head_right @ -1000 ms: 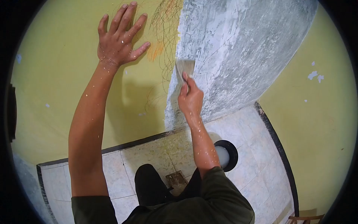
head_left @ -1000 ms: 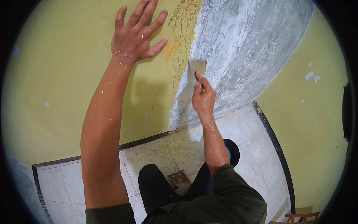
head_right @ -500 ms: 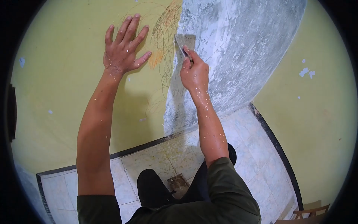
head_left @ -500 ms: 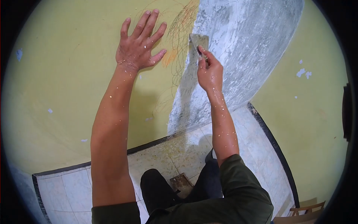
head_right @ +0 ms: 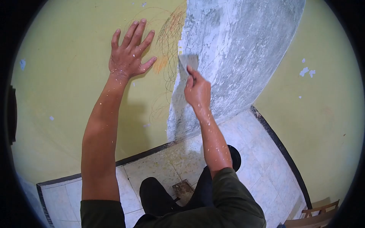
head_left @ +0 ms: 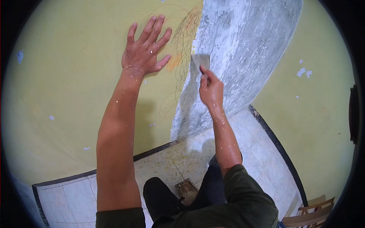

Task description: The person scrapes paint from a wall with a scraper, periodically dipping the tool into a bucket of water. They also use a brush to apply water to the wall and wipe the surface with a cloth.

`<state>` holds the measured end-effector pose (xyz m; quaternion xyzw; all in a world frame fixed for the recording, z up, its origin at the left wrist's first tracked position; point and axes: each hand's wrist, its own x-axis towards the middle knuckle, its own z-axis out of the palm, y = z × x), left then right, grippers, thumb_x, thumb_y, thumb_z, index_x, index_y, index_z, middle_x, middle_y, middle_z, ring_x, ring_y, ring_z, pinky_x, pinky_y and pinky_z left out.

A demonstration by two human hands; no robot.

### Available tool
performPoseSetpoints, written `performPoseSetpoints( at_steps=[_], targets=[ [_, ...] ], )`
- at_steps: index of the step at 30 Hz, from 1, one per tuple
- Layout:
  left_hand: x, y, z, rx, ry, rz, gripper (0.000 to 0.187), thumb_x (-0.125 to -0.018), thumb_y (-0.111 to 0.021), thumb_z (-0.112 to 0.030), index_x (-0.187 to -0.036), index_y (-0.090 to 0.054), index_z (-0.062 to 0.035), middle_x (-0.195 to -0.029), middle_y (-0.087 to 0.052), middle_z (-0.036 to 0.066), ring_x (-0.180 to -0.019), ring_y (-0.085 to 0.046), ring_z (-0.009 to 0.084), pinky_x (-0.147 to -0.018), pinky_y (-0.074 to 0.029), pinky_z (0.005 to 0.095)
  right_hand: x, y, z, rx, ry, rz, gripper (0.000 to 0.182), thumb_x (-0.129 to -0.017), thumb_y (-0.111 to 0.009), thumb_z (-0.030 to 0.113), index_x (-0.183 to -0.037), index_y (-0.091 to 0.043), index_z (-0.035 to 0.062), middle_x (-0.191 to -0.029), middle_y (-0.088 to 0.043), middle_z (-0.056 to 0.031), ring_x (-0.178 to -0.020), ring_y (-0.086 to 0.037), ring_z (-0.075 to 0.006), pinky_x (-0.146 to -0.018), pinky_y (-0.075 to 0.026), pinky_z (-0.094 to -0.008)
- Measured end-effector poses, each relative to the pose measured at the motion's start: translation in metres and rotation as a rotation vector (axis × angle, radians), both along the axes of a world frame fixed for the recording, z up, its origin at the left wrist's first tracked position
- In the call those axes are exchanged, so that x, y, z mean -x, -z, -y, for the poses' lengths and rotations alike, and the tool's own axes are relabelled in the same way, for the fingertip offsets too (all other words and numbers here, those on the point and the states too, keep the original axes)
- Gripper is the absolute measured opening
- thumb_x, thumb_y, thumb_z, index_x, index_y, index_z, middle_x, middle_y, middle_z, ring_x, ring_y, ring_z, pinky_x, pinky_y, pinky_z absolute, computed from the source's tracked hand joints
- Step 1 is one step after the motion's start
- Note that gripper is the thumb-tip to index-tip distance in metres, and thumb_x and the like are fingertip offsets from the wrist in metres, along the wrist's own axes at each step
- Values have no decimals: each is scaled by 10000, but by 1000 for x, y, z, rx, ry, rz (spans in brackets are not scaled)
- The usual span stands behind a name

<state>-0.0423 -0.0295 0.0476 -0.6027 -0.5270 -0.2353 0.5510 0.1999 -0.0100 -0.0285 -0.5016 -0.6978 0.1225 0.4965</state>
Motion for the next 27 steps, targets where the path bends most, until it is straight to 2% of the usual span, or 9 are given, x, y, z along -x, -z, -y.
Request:
performPoseSetpoints(
  at_steps=[3,4,8,11,12,19,20,23,27],
  targets=[
    [2,-1,0,17,12,11,758,-801,-604,-652,-1468,-433,-335,-1631,-284,9,-1468,-305,166,-1175,-138,530,8,-32,-20,-164,-34,-111,340,-911,-566,58,-1227,-692,72,-949,-722,-227,-714,-696,-326,-696,-528,-382],
    [1,0,1,19,29,15,759,-803,-602,-654,-1470,-429,-336,-1634,-276,6,-1469,-304,166,-1176,-138,530,9,-22,-25,-198,-107,-213,330,-947,-581,65,-1262,-676,50,-835,-683,-63,-634,-469,-73,-607,-437,-266],
    [1,1,0,-3,14,-2,752,-796,-597,-659,-1456,-451,-329,-1623,-305,11,-1463,-317,173,-1175,-134,532,-4,30,-14,-98,-96,-126,333,-961,-562,98,-1273,-672,53,-756,-640,-29,-613,-429,-71,-581,-408,-256],
    [0,1,-1,-10,5,2,748,-799,-592,-662,-1454,-453,-329,-1621,-309,12,-1463,-316,174,-1177,-133,533,1,9,-26,-209,-149,-192,328,-967,-560,120,-1269,-679,71,-680,-554,2,-600,-407,-69,-567,-391,-255],
    [0,3,-1,7,5,3,748,-799,-592,-662,-1454,-453,-329,-1621,-309,12,-1463,-316,174,-1177,-133,533,1,-15,-15,-129,-99,-105,345,-944,-544,74,-1266,-668,60,-986,-731,-203,-641,-598,-159,-679,-512,-317],
    [1,0,-2,-19,-1,-1,741,-803,-588,-667,-1450,-457,-332,-1618,-313,12,-1454,-328,179,-1181,-122,532,-5,18,-19,-89,-126,-96,332,-954,-542,86,-1258,-673,57,-919,-728,-180,-668,-615,-174,-700,-509,-306],
    [0,2,-2,-11,-1,4,742,-802,-590,-667,-1450,-456,-332,-1618,-314,12,-1453,-329,180,-1180,-123,531,-2,19,-42,-381,-153,-123,327,-953,-542,85,-1250,-677,60,-908,-724,-181,-630,-574,-153,-668,-501,-302],
    [-1,1,-1,-16,-11,1,744,-799,-590,-671,-1448,-459,-333,-1617,-315,12,-1455,-326,180,-1180,-127,533,8,-32,-25,-172,-146,-217,328,-947,-543,77,-1246,-677,55,-864,-718,-186,-598,-545,-146,-644,-497,-302],
    [-1,1,-1,-37,3,0,736,-800,-579,-676,-1441,-466,-331,-1617,-315,12,-1457,-324,177,-1179,-128,536,-10,8,-16,-74,-78,-51,346,-927,-554,69,-1253,-671,57,-769,-688,-197,-607,-598,-176,-653,-509,-335]
  ],
)
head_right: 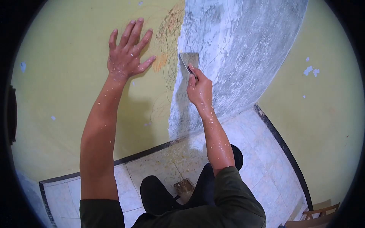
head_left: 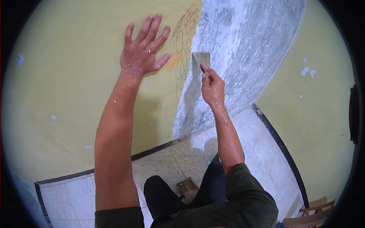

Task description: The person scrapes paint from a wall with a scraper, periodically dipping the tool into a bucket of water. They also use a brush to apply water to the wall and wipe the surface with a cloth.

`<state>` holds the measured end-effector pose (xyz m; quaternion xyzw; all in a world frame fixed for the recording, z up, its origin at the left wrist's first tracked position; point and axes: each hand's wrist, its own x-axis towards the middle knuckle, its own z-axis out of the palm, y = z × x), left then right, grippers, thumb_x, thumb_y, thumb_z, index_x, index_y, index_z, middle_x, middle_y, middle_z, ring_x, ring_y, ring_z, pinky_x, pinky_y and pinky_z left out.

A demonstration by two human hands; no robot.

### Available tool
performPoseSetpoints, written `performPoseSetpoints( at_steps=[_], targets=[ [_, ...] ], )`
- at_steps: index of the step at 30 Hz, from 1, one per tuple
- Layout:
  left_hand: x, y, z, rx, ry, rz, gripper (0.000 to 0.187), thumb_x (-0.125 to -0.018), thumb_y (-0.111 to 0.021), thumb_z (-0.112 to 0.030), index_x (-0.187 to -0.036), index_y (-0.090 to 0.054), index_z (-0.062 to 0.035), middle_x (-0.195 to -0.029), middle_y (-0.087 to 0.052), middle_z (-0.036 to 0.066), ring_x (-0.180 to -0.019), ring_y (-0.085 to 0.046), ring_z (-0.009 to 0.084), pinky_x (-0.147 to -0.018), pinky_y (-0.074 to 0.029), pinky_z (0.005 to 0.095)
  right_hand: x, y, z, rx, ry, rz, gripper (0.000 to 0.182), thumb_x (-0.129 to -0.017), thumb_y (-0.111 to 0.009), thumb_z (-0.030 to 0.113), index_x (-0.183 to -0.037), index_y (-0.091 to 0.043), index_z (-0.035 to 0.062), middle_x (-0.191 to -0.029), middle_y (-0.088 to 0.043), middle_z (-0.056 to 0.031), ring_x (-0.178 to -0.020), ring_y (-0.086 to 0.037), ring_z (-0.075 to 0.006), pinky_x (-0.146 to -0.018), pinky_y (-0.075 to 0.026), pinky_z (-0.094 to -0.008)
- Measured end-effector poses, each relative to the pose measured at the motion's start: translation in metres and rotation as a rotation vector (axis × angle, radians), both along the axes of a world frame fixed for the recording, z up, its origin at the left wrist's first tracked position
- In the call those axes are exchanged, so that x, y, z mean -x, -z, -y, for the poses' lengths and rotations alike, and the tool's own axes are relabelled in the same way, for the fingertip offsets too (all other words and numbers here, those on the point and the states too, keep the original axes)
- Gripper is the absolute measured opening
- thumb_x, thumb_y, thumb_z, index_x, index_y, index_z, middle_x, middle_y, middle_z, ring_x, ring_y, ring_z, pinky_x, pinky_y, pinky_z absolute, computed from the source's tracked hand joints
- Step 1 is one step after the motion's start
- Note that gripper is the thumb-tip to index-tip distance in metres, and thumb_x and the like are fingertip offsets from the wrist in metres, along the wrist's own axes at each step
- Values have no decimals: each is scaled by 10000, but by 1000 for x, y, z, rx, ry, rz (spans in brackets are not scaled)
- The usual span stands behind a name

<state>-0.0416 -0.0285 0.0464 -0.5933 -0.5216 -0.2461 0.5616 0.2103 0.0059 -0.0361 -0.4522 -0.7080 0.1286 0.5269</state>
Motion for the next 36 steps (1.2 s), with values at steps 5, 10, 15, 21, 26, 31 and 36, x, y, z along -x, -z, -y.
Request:
performPoseSetpoints(
  at_steps=[5,10,15,21,26,31,36],
  targets=[
    [-3,3,2,33,8,6,737,-802,-577,-666,-1441,-469,-314,-1616,-317,27,-1464,-315,185,-1184,-118,534,14,-63,-9,-193,17,-43,355,-923,-555,116,-1257,-670,96,-836,-686,-247,-718,-672,-391,-701,-533,-405],
    [0,-2,3,12,38,6,739,-803,-581,-666,-1438,-475,-303,-1621,-308,39,-1471,-304,194,-1189,-106,533,3,1,-6,-51,-47,-27,368,-924,-530,85,-1261,-673,116,-904,-692,-262,-829,-696,-404,-748,-539,-410],
    [-5,-3,5,61,12,35,745,-813,-576,-662,-1454,-474,-297,-1630,-295,44,-1487,-281,197,-1194,-83,534,17,-70,-13,-254,32,48,358,-920,-538,115,-1251,-675,113,-896,-698,-253,-834,-682,-422,-774,-536,-450],
    [-2,2,3,9,85,25,740,-826,-578,-645,-1458,-489,-270,-1640,-279,69,-1493,-282,222,-1193,-82,541,-7,-98,-12,-52,-80,40,379,-975,-487,259,-1298,-634,127,-1062,-682,-250,-968,-646,-450,-861,-508,-495],
    [-3,2,2,-11,63,-16,852,-770,-614,-677,-1469,-471,-212,-1635,-272,122,-1499,-261,279,-1178,-112,602,-127,200,-27,98,-157,369,535,-946,-481,230,-1480,-470,195,-1447,-529,-157,-1283,-545,-348,-1072,-436,-413],
    [-12,-4,16,31,0,-31,821,-770,-608,-693,-1421,-499,-205,-1609,-292,158,-1482,-268,304,-1169,-109,599,-358,476,104,590,356,241,520,-725,-676,234,-1221,-677,77,-1107,-706,-212,-1038,-678,-396,-893,-536,-451],
    [-12,-5,11,-8,-17,-52,816,-762,-625,-699,-1403,-510,-208,-1602,-296,163,-1470,-278,319,-1161,-107,591,-370,432,187,706,459,146,582,-845,-593,264,-1380,-555,37,-1205,-656,-251,-1049,-640,-444,-878,-522,-496]
  ],
)
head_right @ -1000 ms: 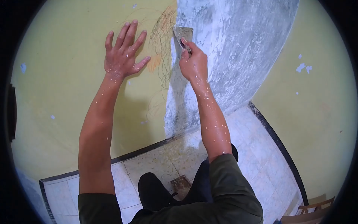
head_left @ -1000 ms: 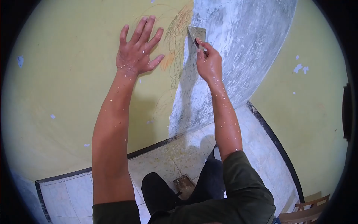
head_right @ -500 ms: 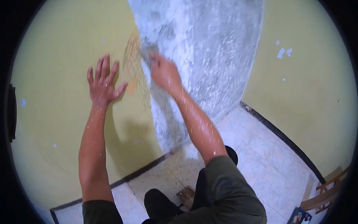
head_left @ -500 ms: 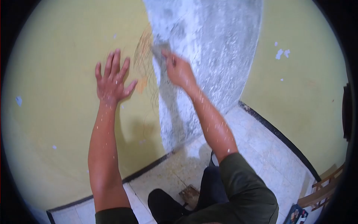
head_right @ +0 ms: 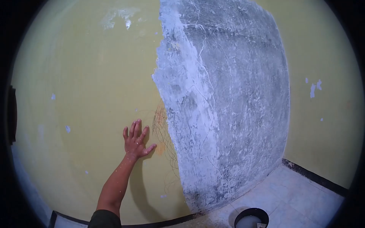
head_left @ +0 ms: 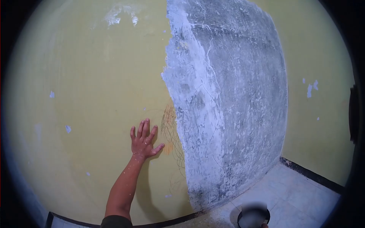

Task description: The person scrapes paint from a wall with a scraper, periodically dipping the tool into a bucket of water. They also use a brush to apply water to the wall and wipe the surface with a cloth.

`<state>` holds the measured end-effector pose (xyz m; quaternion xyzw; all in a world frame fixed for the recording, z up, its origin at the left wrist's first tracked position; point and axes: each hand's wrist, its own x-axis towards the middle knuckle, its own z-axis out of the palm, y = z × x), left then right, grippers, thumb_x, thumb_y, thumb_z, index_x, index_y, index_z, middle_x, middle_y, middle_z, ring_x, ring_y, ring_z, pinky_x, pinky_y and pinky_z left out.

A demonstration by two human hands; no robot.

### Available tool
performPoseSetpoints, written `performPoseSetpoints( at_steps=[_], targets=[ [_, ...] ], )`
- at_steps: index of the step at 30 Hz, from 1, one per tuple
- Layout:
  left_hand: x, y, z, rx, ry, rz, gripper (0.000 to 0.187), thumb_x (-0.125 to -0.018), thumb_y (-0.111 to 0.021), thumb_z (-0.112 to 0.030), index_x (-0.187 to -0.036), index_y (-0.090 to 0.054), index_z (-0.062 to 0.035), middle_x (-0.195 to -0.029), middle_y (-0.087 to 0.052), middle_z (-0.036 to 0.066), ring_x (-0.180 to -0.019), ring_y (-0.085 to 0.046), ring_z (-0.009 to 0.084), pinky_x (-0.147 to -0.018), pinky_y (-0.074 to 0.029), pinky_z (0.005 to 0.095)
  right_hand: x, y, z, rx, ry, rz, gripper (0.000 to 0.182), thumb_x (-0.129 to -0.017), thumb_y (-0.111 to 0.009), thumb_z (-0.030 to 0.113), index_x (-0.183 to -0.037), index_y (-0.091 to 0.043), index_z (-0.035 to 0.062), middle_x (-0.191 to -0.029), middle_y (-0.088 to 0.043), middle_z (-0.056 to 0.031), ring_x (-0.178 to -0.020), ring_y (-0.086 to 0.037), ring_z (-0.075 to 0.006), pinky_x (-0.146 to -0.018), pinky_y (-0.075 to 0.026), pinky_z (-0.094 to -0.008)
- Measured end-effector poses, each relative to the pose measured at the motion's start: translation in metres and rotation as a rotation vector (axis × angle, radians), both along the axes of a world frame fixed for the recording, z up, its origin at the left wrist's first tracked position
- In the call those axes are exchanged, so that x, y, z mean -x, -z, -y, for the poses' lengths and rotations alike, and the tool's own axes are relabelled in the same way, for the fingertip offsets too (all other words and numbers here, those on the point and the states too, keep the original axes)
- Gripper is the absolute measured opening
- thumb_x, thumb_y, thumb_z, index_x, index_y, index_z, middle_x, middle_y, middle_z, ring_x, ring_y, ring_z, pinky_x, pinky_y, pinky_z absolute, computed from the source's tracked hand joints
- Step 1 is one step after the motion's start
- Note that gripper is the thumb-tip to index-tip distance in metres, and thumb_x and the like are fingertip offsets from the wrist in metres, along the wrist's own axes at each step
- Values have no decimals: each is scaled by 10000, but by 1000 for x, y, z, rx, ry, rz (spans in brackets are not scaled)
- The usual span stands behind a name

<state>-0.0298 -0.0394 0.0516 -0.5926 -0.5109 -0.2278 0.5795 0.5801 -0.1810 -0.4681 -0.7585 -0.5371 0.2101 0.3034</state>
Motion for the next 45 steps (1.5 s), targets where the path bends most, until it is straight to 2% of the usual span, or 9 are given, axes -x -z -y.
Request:
performPoseSetpoints(
  at_steps=[4,8,13,16,19,20,26,34,45],
  targets=[
    [-7,-1,5,19,3,17,828,-748,-648,-695,-1404,-516,-208,-1592,-310,166,-1462,-282,331,-1160,-104,582,20,-27,6,109,113,-46,627,-844,-591,205,-1449,-493,74,-1159,-672,-254,-966,-652,-448,-797,-538,-470],
    [-9,1,2,5,-11,-1,841,-743,-649,-702,-1407,-519,-202,-1583,-323,168,-1458,-285,337,-1158,-108,579,16,84,-17,-555,82,-321,678,-881,-612,140,-1526,-406,163,-938,-705,-180,-623,-603,-309,-543,-472,-442],
    [-7,0,0,-28,10,-23,832,-765,-637,-697,-1415,-517,-192,-1575,-341,171,-1448,-304,339,-1162,-118,555,27,52,-7,-149,211,-280,629,-937,-625,224,-1527,-407,197,-908,-691,-168,-548,-539,-272,-469,-412,-411],
    [-6,-1,0,-28,17,-16,815,-777,-629,-691,-1412,-519,-192,-1570,-355,166,-1442,-315,333,-1163,-121,545,19,40,-9,-359,-6,130,586,-971,-600,334,-1509,-432,172,-905,-702,-186,-543,-557,-328,-502,-456,-439],
    [-6,-2,0,-24,32,3,813,-772,-632,-691,-1404,-526,-191,-1560,-372,157,-1436,-325,321,-1154,-132,539,7,60,-37,7,186,24,563,-858,-626,313,-1370,-548,92,-1113,-689,-231,-914,-643,-383,-800,-521,-452],
    [-7,-3,0,-8,29,19,813,-772,-632,-691,-1404,-526,-191,-1560,-372,157,-1436,-325,321,-1154,-132,539,22,23,-44,-40,294,-101,538,-728,-694,182,-1245,-646,41,-1119,-696,-246,-1082,-663,-409,-928,-522,-450],
    [-25,-5,-26,-186,81,147,899,-728,-660,-743,-1452,-473,-243,-1567,-328,130,-1416,-318,316,-1111,-135,608,91,-116,-87,-415,-97,-352,476,-894,-560,-67,-1365,-559,-2,-1321,-627,-182,-1158,-633,-277,-967,-490,-349],
    [-42,1,-55,-246,-106,169,986,-694,-634,-828,-1495,-429,-290,-1587,-233,181,-1419,-261,393,-1017,-174,728,290,-216,-159,-324,-542,-1160,581,-955,-538,-26,-1506,-423,120,-1288,-600,-106,-680,-545,-76,-540,-468,-218],
    [-46,-3,-54,-299,-181,104,975,-713,-617,-817,-1478,-467,-232,-1535,-322,232,-1362,-341,423,-1020,-230,647,360,-377,-213,-627,-855,-768,567,-937,-492,-33,-1483,-474,120,-793,-671,-130,-658,-622,-195,-667,-511,-312]
  ],
)
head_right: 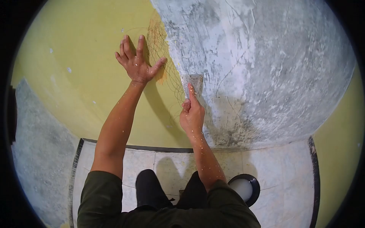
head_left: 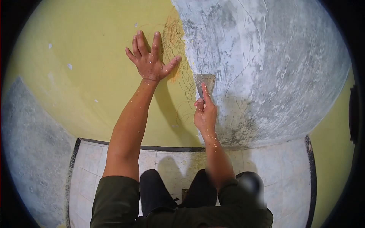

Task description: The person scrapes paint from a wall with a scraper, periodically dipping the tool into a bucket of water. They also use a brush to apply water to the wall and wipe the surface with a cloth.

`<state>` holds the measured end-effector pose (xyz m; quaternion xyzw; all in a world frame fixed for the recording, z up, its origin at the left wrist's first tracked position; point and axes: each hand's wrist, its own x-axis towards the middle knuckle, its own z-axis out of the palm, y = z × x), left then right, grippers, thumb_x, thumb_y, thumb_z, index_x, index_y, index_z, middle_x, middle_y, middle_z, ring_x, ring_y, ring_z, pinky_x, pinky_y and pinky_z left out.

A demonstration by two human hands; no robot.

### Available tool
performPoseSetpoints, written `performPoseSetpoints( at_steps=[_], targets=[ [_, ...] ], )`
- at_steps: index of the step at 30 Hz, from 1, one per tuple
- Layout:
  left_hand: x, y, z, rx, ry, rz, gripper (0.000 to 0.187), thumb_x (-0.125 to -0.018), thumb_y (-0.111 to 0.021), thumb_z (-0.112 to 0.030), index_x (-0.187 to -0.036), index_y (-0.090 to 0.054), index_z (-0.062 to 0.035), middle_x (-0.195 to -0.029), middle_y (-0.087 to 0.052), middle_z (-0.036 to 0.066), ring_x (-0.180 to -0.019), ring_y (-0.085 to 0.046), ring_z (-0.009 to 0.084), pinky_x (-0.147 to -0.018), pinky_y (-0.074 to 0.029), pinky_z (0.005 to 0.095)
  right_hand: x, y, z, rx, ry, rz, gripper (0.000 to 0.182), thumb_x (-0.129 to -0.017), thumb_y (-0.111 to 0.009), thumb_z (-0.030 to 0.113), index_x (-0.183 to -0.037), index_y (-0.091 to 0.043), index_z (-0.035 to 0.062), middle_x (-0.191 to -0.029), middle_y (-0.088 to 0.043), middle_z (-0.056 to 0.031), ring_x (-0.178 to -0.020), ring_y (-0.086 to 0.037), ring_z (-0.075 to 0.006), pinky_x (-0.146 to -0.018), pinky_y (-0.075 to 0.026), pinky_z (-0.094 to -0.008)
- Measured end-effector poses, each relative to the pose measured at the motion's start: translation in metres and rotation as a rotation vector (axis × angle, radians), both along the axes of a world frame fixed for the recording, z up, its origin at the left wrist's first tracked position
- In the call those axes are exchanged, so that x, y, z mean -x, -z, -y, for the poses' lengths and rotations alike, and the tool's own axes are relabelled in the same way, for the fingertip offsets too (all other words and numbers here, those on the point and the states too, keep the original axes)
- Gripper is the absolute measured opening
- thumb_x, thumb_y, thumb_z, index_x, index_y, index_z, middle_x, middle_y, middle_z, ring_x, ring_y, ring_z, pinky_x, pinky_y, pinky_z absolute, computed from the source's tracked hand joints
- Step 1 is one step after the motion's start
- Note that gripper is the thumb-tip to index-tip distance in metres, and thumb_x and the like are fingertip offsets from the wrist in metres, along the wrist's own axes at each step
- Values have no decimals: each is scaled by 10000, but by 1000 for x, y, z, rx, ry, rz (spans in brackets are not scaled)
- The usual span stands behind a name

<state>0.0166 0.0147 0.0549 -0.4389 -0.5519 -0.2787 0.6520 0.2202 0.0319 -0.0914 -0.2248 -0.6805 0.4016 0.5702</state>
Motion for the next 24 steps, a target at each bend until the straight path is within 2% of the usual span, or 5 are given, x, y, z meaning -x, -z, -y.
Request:
performPoseSetpoints(
  at_steps=[11,12,18,21,24],
  targets=[
    [-4,0,1,-55,142,4,812,-775,-593,-745,-1443,-528,-287,-1560,-348,145,-1363,-380,316,-1052,-196,622,5,33,-3,-103,150,153,507,-948,-481,-2,-1439,-528,114,-961,-675,-256,-560,-556,-232,-569,-463,-377],
    [3,4,0,37,112,111,855,-811,-485,-778,-1477,-468,-243,-1627,-234,187,-1496,-208,354,-1158,-22,661,6,12,-2,-126,147,170,502,-947,-480,-4,-1433,-533,107,-992,-682,-250,-563,-554,-223,-574,-467,-363],
    [7,7,4,107,96,167,902,-810,-451,-817,-1532,-391,-278,-1635,-186,195,-1503,-168,366,-1131,-4,702,4,44,7,-113,174,247,482,-946,-463,-22,-1411,-545,72,-1214,-676,-210,-614,-591,-175,-633,-498,-290],
    [9,7,6,113,117,176,899,-800,-480,-804,-1536,-377,-298,-1636,-193,185,-1504,-179,347,-1131,-38,703,6,53,16,5,91,236,435,-1008,-421,3,-1439,-480,-14,-1448,-550,-172,-1166,-591,-142,-936,-447,-243],
    [11,8,6,78,162,165,905,-780,-520,-784,-1540,-362,-318,-1639,-195,174,-1504,-191,330,-1133,-69,705,16,35,-2,-195,157,160,434,-991,-426,16,-1417,-510,10,-1344,-615,-220,-1009,-693,-248,-853,-511,-302]
  ],
)
